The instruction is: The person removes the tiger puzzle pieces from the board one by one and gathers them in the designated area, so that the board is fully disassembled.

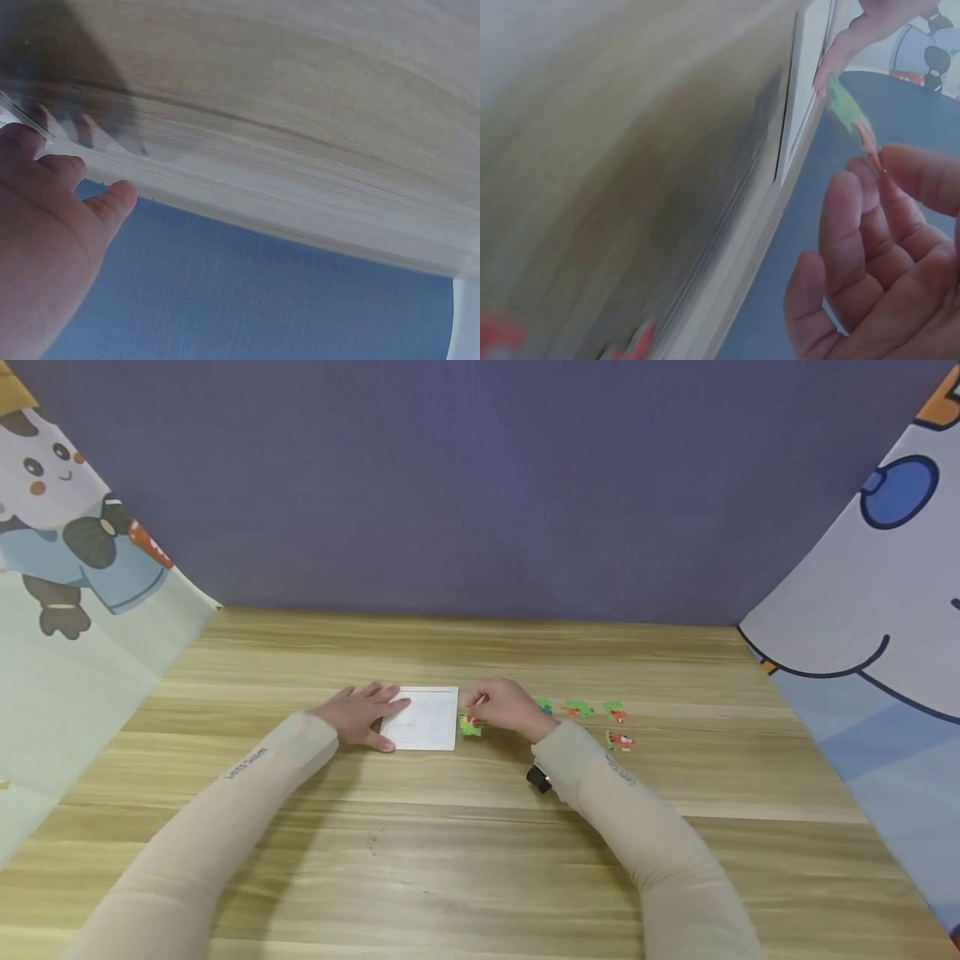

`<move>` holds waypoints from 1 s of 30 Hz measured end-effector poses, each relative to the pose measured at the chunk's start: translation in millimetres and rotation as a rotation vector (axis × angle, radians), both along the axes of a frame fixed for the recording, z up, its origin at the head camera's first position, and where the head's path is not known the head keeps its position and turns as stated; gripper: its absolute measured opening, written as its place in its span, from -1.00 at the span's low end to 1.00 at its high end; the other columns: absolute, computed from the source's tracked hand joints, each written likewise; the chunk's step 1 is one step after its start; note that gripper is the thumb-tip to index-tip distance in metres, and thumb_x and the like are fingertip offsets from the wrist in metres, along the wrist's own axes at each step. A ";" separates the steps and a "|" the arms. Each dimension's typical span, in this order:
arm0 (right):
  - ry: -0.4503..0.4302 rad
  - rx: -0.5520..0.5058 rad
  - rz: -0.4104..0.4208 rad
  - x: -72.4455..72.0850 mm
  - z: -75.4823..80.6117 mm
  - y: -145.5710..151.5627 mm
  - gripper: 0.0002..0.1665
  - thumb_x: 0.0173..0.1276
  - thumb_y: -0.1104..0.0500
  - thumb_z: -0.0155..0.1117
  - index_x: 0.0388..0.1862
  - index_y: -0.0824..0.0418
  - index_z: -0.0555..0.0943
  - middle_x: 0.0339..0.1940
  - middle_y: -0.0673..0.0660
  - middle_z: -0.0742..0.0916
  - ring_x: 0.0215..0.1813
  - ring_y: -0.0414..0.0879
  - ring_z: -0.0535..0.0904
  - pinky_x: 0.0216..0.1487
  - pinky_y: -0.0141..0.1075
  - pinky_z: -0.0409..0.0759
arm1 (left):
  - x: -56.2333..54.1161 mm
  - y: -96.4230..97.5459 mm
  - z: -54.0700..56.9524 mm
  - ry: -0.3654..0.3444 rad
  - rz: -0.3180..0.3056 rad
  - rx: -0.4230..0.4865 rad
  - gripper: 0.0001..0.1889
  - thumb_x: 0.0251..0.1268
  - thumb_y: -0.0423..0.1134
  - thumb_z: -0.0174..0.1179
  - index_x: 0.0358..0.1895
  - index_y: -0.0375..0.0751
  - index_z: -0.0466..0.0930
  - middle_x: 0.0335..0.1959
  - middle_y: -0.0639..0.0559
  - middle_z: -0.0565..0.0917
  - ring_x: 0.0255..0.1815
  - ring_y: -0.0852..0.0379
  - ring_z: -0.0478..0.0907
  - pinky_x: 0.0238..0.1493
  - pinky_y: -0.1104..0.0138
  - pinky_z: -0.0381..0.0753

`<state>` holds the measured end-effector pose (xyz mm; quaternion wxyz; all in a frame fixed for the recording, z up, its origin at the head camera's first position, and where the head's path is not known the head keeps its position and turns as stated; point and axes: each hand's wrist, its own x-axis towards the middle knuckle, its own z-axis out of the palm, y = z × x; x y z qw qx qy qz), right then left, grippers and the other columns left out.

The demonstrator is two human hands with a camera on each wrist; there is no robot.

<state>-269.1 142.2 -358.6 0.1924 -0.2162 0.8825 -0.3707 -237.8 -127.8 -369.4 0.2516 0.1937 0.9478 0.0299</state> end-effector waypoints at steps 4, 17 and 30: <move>0.009 -0.001 -0.011 1.4 2.9 18.3 -0.78 0.32 0.25 0.19 -0.17 0.39 0.65 -0.44 0.09 0.71 -0.43 -0.15 0.58 -0.33 -0.29 0.57 | -2.9 -3.7 -6.7 0.021 -0.017 0.020 -0.08 0.21 0.25 0.12 0.55 0.02 -0.08 0.56 -0.08 -0.19 0.53 -0.19 -0.30 0.41 -0.19 -0.23; -0.035 0.046 -0.080 10.5 10.1 85.4 -0.74 0.40 0.18 0.16 -0.09 0.34 0.65 -0.29 0.12 0.72 -0.32 -0.03 0.60 -0.28 -0.15 0.57 | -1.3 -3.1 -7.4 0.002 -0.018 0.076 -0.09 0.22 0.24 0.13 0.55 0.00 -0.07 0.55 -0.13 -0.18 0.53 -0.22 -0.30 0.40 -0.19 -0.24; -0.009 0.149 -0.042 17.2 12.8 126.4 -0.77 0.39 0.24 0.13 -0.14 0.37 0.65 -0.35 0.10 0.70 -0.38 -0.12 0.52 -0.37 -0.24 0.45 | -1.4 -7.9 -10.1 0.019 -0.027 0.095 -0.10 0.23 0.21 0.14 0.54 -0.03 -0.04 0.55 -0.16 -0.15 0.52 -0.24 -0.25 0.39 -0.23 -0.22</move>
